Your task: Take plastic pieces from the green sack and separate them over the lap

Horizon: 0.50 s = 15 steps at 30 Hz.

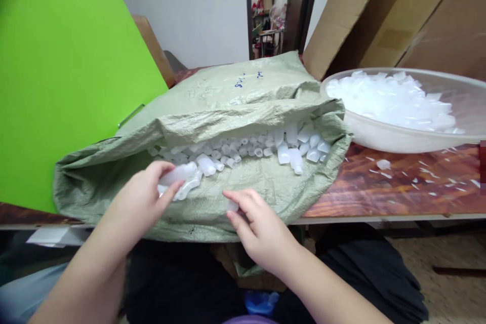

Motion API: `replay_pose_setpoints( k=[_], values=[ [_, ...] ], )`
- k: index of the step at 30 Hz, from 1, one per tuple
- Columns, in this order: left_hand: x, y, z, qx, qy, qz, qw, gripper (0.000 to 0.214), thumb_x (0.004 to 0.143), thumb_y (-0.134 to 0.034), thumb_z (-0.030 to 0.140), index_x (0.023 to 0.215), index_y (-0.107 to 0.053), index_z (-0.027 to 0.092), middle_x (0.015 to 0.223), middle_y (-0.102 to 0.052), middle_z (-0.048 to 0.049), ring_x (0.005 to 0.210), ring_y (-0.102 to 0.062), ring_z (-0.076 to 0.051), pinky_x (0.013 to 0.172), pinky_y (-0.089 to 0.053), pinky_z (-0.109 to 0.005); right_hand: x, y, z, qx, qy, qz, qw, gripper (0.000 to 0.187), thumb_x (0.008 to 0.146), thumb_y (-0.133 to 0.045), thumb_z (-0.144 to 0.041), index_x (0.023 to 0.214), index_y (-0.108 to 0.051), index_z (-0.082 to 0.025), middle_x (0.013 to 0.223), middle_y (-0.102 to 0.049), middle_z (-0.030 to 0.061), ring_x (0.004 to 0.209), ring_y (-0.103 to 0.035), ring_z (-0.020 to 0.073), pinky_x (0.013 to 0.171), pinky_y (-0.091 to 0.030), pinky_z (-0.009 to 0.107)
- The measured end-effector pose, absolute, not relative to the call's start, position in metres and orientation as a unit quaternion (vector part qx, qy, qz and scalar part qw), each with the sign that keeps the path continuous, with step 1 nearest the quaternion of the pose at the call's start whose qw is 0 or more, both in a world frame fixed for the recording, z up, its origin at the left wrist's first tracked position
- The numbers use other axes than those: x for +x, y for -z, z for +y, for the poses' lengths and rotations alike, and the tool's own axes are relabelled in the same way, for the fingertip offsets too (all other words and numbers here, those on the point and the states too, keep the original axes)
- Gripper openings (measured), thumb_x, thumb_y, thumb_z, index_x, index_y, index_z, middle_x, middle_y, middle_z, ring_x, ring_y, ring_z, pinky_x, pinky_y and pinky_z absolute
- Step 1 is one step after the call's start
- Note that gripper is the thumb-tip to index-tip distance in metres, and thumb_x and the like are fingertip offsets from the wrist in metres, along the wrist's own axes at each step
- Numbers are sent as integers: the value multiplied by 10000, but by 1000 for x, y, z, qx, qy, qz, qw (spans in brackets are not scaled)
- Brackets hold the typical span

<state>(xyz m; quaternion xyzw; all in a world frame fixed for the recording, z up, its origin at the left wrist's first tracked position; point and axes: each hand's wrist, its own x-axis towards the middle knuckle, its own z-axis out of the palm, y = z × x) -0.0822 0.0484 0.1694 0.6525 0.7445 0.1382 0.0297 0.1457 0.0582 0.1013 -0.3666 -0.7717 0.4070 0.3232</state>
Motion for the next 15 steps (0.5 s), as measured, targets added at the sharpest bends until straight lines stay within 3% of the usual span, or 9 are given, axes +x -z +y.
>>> replay_pose_setpoints(
  k=[4, 9, 11, 15],
  values=[
    [-60, -151, 5, 700, -198, 614, 307, 325, 866, -464, 412, 1164, -503, 289, 1151, -587, -33, 1041, -546, -223, 892, -427, -312, 160, -110, 50, -327, -430, -788, 296, 369, 914, -429, -277, 1283, -443, -270, 1090, -540, 59, 970, -557, 143, 880, -480, 296],
    [-35, -124, -16, 647, -165, 575, 473, 357, 877, -463, 414, 1221, -493, 320, 1229, -542, -29, 1106, -496, -217, 967, -370, -323, 181, -101, 36, -350, -471, -769, 252, 249, 848, -551, -272, 1093, -557, -224, 977, -610, 50, 881, -597, 146, 797, -520, 284],
    [-31, -116, -17, 620, -145, 554, 536, 344, 875, -468, 410, 1196, -519, 297, 1166, -571, -36, 1046, -514, -211, 939, -379, -326, 192, -94, 28, -332, -449, -797, 230, 173, 856, -536, -243, 1018, -591, -219, 946, -628, 49, 873, -600, 142, 777, -517, 266],
    [-28, -98, -14, 531, -104, 465, 701, 301, 832, -542, 427, 1037, -591, 212, 858, -578, -12, 760, -494, -143, 729, -396, -260, 211, -80, 9, -222, -346, -894, 178, 332, 920, -409, -197, 1217, -531, -283, 1159, -628, 63, 1050, -576, 176, 876, -482, 312]
  ],
)
